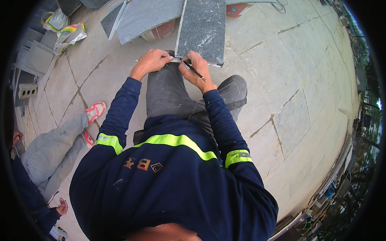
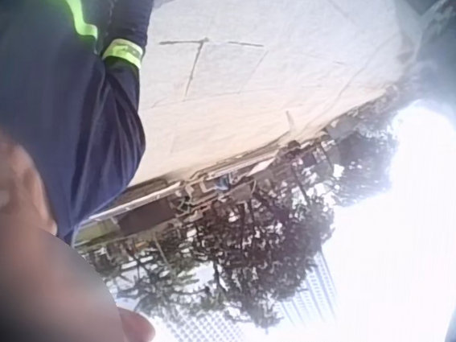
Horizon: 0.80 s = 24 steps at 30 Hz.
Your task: The person positions a dark stone slab on a concrete step, taps it with a rubber mallet, and checks alignment with a square. They then measure and mark another slab with a tape measure and pencil before moving it aside.
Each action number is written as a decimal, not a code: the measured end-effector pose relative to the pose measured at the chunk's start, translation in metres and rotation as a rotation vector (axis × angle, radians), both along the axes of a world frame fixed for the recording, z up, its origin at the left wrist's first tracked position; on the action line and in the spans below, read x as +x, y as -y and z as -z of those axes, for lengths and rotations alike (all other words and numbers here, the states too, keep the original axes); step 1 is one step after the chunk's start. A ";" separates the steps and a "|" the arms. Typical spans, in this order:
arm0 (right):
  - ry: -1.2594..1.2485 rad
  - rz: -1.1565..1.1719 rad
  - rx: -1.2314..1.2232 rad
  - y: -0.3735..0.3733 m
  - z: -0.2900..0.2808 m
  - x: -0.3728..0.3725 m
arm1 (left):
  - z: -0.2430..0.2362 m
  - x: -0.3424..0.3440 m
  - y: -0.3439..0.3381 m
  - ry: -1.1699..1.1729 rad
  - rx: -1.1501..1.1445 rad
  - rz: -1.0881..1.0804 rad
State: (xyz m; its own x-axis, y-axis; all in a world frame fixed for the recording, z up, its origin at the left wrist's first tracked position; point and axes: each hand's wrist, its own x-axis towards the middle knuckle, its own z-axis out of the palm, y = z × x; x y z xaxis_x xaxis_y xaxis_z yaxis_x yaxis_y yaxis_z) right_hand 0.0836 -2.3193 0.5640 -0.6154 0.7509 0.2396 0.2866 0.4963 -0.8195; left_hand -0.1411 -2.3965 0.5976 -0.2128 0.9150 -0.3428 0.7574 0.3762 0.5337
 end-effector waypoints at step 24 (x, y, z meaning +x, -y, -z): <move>-0.017 -0.033 -0.016 -0.004 0.003 0.003 | 0.002 0.007 -0.004 0.005 -0.037 -0.029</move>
